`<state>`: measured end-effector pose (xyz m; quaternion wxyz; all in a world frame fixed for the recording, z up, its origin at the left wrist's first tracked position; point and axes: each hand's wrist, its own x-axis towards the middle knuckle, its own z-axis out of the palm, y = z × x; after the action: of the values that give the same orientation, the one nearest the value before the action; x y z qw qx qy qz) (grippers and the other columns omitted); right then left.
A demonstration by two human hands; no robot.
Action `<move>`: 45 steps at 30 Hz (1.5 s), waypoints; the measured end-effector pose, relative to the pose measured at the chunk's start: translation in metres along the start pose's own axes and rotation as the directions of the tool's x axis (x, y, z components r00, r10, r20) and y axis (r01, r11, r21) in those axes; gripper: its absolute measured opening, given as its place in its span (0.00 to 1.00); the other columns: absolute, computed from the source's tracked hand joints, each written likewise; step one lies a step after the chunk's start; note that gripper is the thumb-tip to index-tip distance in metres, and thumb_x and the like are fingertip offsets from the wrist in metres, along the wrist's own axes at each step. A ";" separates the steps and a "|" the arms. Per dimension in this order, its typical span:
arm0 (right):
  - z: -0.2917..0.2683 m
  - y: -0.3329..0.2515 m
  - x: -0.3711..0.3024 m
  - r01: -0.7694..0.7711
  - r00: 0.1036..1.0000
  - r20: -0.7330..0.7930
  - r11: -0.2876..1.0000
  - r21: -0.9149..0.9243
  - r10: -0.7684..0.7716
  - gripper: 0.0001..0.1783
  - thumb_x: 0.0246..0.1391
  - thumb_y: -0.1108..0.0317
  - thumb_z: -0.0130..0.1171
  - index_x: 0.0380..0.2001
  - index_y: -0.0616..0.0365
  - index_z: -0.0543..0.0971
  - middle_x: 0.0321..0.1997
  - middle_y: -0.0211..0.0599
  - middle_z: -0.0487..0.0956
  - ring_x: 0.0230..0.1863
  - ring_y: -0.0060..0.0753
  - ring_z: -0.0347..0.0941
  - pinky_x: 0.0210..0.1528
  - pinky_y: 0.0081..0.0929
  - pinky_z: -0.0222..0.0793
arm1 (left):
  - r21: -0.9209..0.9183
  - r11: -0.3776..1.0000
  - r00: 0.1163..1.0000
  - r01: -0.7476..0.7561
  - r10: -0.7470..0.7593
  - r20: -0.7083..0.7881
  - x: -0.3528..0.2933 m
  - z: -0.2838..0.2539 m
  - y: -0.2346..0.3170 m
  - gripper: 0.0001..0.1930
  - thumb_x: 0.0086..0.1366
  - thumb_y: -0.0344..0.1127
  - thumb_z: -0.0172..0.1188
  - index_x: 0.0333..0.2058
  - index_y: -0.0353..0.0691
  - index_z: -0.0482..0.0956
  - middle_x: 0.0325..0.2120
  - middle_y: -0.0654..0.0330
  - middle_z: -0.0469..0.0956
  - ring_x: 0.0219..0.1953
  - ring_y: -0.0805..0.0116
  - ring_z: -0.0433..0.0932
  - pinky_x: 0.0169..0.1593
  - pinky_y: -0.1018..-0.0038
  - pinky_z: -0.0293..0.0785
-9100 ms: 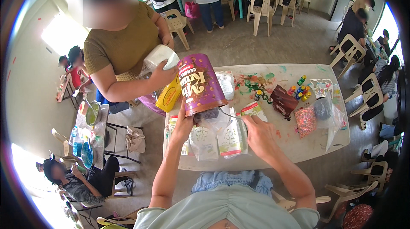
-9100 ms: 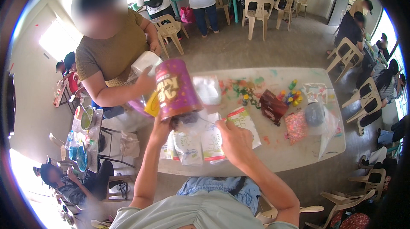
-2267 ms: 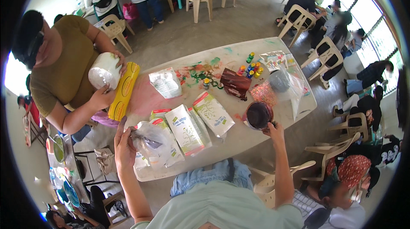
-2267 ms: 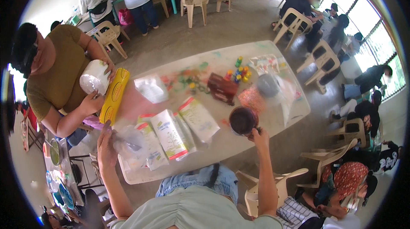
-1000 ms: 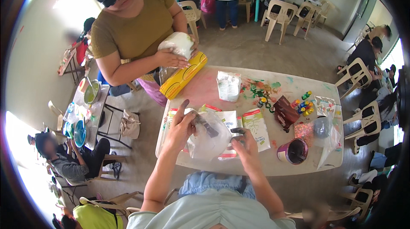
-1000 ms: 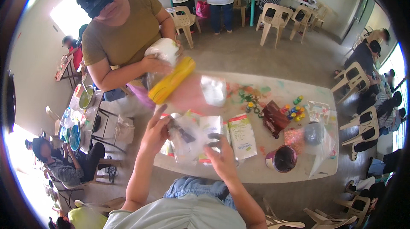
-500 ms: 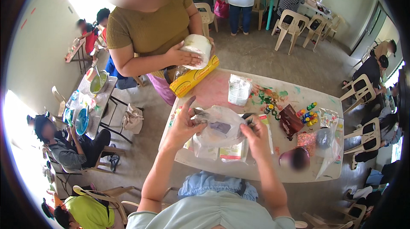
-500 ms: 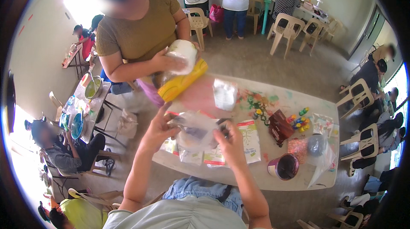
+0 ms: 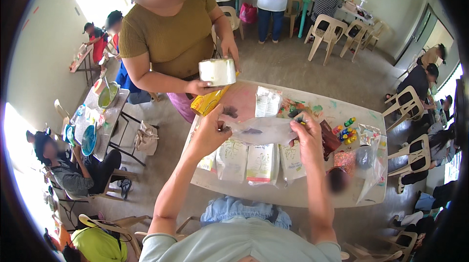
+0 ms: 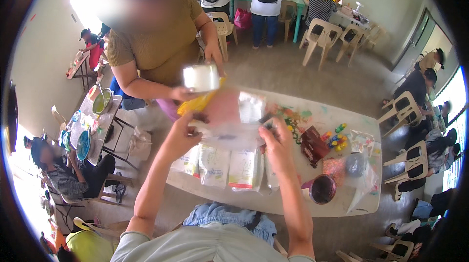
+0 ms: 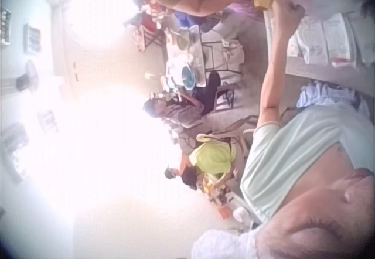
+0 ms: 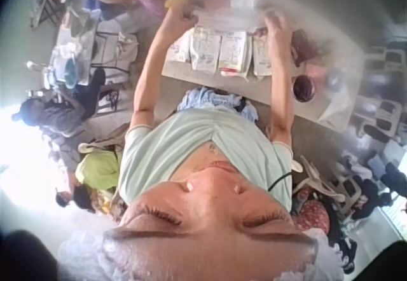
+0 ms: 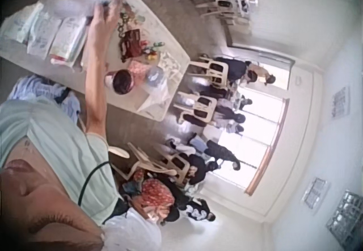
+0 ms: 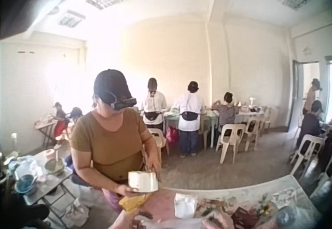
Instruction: The person scoops a dark powder from a purple cylindrical container into small plastic bags using a spoon. They then fold and seal the bags by hand. The process is repeated for multiple bags.
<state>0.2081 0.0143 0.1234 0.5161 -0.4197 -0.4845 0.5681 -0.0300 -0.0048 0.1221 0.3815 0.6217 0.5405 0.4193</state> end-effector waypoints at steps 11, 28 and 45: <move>-0.006 -0.024 0.031 0.110 0.993 -0.050 0.988 0.111 -0.105 0.03 0.49 0.73 0.48 0.23 0.57 0.70 0.25 0.24 0.70 0.27 0.13 0.64 0.31 0.13 0.60 | 0.107 0.988 0.987 -0.112 0.098 0.130 0.017 -0.007 0.027 0.08 0.45 0.18 0.46 0.24 0.30 0.72 0.31 0.58 0.72 0.23 0.76 0.68 0.27 0.80 0.64; -0.014 -0.007 0.058 0.062 0.998 0.011 0.997 -0.053 -0.062 0.07 0.48 0.68 0.50 0.26 0.62 0.72 0.25 0.28 0.70 0.25 0.15 0.64 0.23 0.14 0.60 | 0.312 0.896 0.923 -0.317 0.214 0.321 0.012 -0.016 0.018 0.10 0.50 0.21 0.48 0.33 0.32 0.70 0.38 0.54 0.69 0.39 0.59 0.69 0.42 0.69 0.65; -0.027 -0.022 0.040 0.145 0.987 0.034 0.953 0.267 -0.160 0.19 0.51 0.61 0.52 0.43 0.59 0.67 0.41 0.34 0.71 0.38 0.25 0.68 0.39 0.26 0.68 | 0.060 0.974 0.971 -0.219 0.211 0.110 0.065 0.036 0.023 0.11 0.54 0.34 0.58 0.30 0.30 0.73 0.21 0.51 0.74 0.20 0.66 0.69 0.26 0.72 0.64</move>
<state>0.2340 0.0573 0.1414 0.5962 -0.2928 -0.4496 0.5972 0.0157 0.0557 0.1373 0.3388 0.7106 0.4642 0.4060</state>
